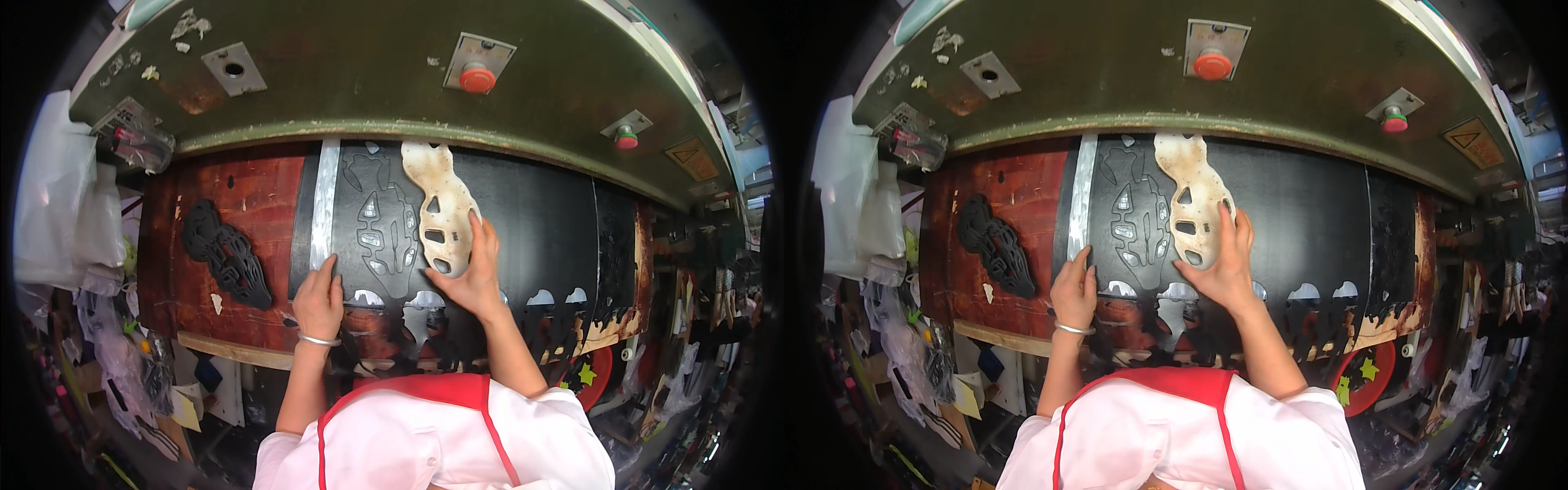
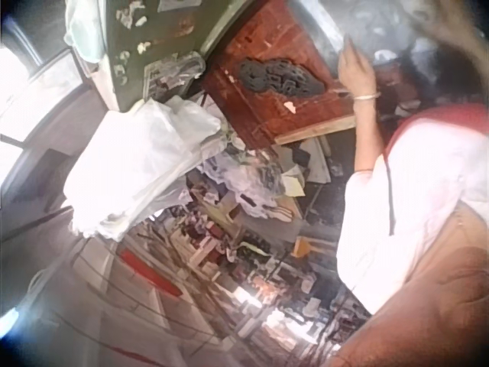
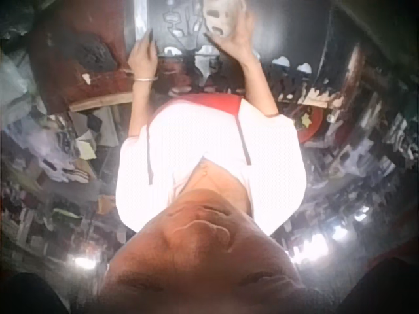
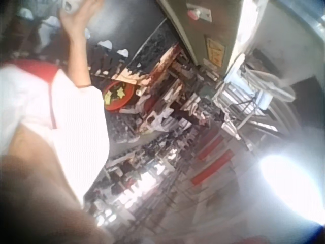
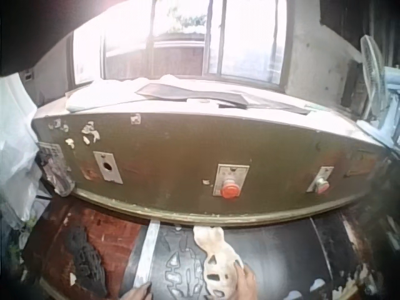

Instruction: The person walks to a cutting machine, places a black rubber sheet on the roller, and uses a white shoe-shaped template to press and cut multiple identical pieces from the sheet. The person repeatedly aligns the template, presses it into the material, and removes the cut pieces by hand.

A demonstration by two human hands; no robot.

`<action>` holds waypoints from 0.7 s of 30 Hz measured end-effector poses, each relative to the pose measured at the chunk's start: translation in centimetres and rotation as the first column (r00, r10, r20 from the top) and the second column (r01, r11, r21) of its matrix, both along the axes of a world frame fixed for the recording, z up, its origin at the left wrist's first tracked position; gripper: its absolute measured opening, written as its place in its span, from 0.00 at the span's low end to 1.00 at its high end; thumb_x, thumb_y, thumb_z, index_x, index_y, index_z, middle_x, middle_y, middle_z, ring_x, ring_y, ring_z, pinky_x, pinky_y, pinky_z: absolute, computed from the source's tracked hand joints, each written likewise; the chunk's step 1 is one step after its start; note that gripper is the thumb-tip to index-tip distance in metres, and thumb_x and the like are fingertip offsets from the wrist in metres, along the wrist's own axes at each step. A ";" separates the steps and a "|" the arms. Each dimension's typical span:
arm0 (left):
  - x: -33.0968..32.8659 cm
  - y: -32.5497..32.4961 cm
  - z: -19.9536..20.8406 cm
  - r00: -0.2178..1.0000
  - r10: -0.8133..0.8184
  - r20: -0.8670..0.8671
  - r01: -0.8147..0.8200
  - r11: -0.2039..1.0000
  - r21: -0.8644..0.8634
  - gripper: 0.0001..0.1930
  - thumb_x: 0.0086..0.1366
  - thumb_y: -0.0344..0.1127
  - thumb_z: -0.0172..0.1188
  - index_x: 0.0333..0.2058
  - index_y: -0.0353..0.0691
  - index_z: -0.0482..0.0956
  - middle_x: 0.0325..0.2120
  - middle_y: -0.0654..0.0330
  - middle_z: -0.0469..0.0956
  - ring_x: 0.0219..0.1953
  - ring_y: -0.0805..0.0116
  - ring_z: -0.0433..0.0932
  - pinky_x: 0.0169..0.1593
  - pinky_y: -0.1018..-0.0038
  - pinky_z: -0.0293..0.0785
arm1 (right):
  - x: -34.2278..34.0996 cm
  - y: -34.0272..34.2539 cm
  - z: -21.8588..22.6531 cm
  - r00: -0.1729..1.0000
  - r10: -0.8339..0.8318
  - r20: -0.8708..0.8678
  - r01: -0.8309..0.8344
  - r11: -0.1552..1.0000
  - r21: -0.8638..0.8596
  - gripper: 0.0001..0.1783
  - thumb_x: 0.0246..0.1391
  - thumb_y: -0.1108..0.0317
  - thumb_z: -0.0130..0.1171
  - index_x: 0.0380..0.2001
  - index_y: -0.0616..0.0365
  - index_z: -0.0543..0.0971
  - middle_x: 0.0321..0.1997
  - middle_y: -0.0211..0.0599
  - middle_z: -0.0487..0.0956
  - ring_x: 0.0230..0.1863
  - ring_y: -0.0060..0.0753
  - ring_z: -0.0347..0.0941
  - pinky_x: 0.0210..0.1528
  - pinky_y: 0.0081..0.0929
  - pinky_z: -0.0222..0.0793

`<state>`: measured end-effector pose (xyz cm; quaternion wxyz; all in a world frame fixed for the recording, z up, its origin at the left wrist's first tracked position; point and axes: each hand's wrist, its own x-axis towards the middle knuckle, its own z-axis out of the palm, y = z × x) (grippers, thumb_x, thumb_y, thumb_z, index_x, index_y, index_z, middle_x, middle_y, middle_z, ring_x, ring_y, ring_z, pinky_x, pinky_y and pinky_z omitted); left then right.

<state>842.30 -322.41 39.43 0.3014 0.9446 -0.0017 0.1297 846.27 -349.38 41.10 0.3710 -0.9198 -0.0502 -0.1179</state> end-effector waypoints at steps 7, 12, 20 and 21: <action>0.7 0.3 -0.6 0.979 0.185 -0.087 -0.189 0.981 -0.041 0.09 0.64 0.35 0.56 0.41 0.37 0.75 0.24 0.50 0.76 0.29 0.48 0.76 0.34 0.58 0.71 | 11.8 -13.9 6.0 0.812 -0.519 0.268 0.452 0.849 0.275 0.44 0.60 0.58 0.55 0.68 0.68 0.45 0.68 0.60 0.53 0.69 0.54 0.50 0.69 0.45 0.47; 5.4 -1.7 -2.3 0.989 0.123 -0.088 -0.106 0.979 0.173 0.15 0.66 0.39 0.53 0.22 0.36 0.71 0.19 0.48 0.74 0.23 0.47 0.73 0.29 0.57 0.65 | 18.2 -16.9 7.5 0.709 -0.540 0.453 0.637 0.766 -0.084 0.52 0.60 0.52 0.52 0.65 0.79 0.34 0.70 0.73 0.39 0.73 0.64 0.35 0.72 0.48 0.32; 12.2 -2.0 -2.3 0.985 0.171 0.029 -0.174 0.973 0.153 0.16 0.66 0.39 0.54 0.20 0.38 0.71 0.15 0.46 0.72 0.20 0.43 0.71 0.26 0.53 0.64 | 16.6 -18.1 4.6 0.709 -0.517 0.479 0.626 0.774 -0.092 0.51 0.60 0.52 0.54 0.67 0.73 0.36 0.71 0.67 0.42 0.71 0.62 0.41 0.70 0.47 0.39; 12.0 -2.0 -2.2 0.984 0.175 0.025 -0.177 0.972 0.153 0.16 0.66 0.40 0.54 0.20 0.38 0.71 0.15 0.46 0.72 0.20 0.43 0.71 0.26 0.52 0.64 | 15.6 -19.5 4.0 0.727 -0.512 0.458 0.632 0.759 -0.154 0.51 0.59 0.51 0.55 0.67 0.73 0.38 0.71 0.66 0.44 0.71 0.63 0.42 0.70 0.48 0.40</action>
